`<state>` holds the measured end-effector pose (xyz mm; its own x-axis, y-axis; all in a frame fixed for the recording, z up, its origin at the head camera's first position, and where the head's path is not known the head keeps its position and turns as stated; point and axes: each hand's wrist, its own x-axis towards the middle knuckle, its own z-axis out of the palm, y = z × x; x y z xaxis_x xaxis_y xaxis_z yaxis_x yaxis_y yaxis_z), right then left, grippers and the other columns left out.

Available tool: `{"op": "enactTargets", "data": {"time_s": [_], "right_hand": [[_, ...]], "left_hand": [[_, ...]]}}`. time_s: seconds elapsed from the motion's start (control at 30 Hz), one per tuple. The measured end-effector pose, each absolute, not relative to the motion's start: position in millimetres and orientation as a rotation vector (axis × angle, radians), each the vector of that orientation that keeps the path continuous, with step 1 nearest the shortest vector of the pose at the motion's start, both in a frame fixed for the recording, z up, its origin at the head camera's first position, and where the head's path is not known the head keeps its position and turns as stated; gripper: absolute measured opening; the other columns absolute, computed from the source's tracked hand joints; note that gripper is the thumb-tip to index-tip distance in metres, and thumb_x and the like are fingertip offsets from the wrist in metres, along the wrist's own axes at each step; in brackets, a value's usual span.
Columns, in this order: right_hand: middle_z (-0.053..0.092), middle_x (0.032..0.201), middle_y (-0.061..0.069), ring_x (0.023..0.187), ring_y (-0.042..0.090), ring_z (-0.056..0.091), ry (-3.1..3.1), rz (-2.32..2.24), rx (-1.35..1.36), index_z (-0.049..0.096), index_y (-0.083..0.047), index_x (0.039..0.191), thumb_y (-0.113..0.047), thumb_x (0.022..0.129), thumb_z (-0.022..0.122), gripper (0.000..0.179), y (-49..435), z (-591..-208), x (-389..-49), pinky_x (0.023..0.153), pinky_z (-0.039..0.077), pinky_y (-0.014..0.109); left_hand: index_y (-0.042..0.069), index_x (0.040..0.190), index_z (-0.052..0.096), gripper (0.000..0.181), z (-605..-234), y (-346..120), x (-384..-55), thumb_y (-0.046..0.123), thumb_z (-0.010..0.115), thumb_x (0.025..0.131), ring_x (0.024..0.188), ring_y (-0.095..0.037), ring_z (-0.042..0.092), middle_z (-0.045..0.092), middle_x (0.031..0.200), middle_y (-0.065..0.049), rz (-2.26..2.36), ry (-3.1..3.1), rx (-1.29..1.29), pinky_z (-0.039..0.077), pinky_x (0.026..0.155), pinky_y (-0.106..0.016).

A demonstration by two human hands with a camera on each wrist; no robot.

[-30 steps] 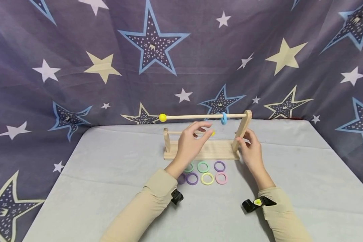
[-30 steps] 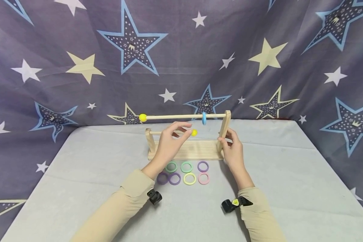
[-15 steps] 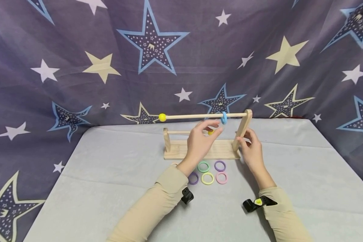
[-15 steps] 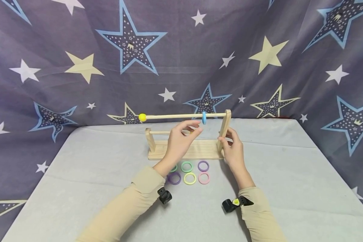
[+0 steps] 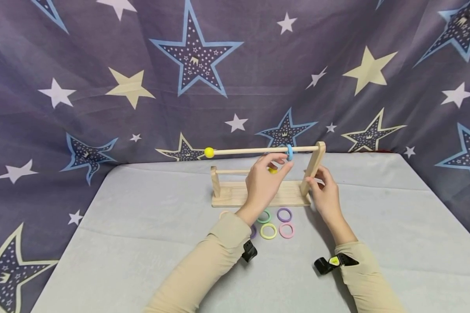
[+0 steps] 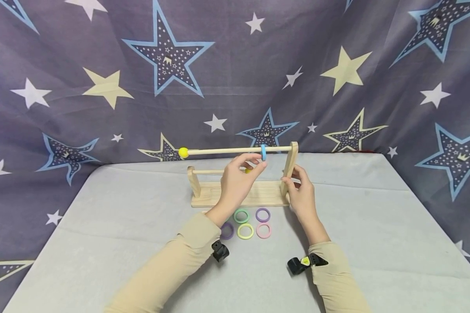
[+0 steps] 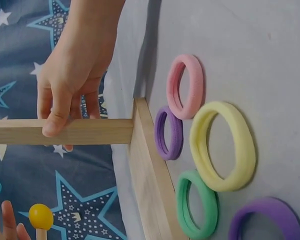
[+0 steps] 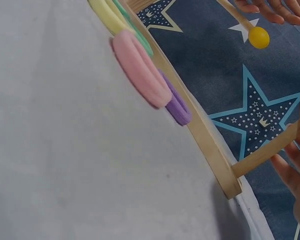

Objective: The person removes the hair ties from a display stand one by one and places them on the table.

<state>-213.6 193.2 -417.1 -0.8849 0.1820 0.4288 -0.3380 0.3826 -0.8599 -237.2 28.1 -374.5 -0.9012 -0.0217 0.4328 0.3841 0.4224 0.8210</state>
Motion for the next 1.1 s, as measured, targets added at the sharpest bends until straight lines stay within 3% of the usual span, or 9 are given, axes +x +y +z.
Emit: {"op": "enactTargets", "data": {"time_s": [0.27, 0.57, 1.1], "right_hand": [[0.062, 0.115, 0.030, 0.100, 0.004, 0.054, -2.183, 1.528, 0.146, 0.051, 0.012, 0.131, 0.001, 0.094, 0.062, 0.040, 193, -418, -214, 0.082, 0.045, 0.014], [0.062, 0.114, 0.030, 0.099, 0.002, 0.054, -2.177, 1.517, 0.150, 0.052, 0.013, 0.129, 0.002, 0.093, 0.063, 0.039, 192, -418, -215, 0.082, 0.045, 0.013], [0.063, 0.113, 0.030, 0.095, -0.003, 0.055, -2.178, 1.506, 0.138, 0.052, 0.013, 0.128, 0.003, 0.093, 0.063, 0.038, 192, -417, -213, 0.079, 0.045, 0.010]], "left_hand": [[0.029, 0.098, 0.076, 0.017, -373, 30, -237, 0.042, 0.075, 0.087, 0.083, -0.002, 0.059, 0.065, 0.092, 0.019, -1.471, -2.317, -0.262, 0.043, 0.068, -0.030], [0.027, 0.099, 0.077, 0.017, -373, 28, -236, 0.039, 0.075, 0.088, 0.084, -0.008, 0.060, 0.066, 0.092, 0.007, -1.484, -2.290, -0.243, 0.043, 0.065, -0.031], [0.025, 0.097, 0.078, 0.016, -371, 16, -233, 0.036, 0.076, 0.087, 0.080, -0.004, 0.060, 0.069, 0.091, 0.012, -1.556, -2.205, -0.171, 0.044, 0.063, -0.031]]}}
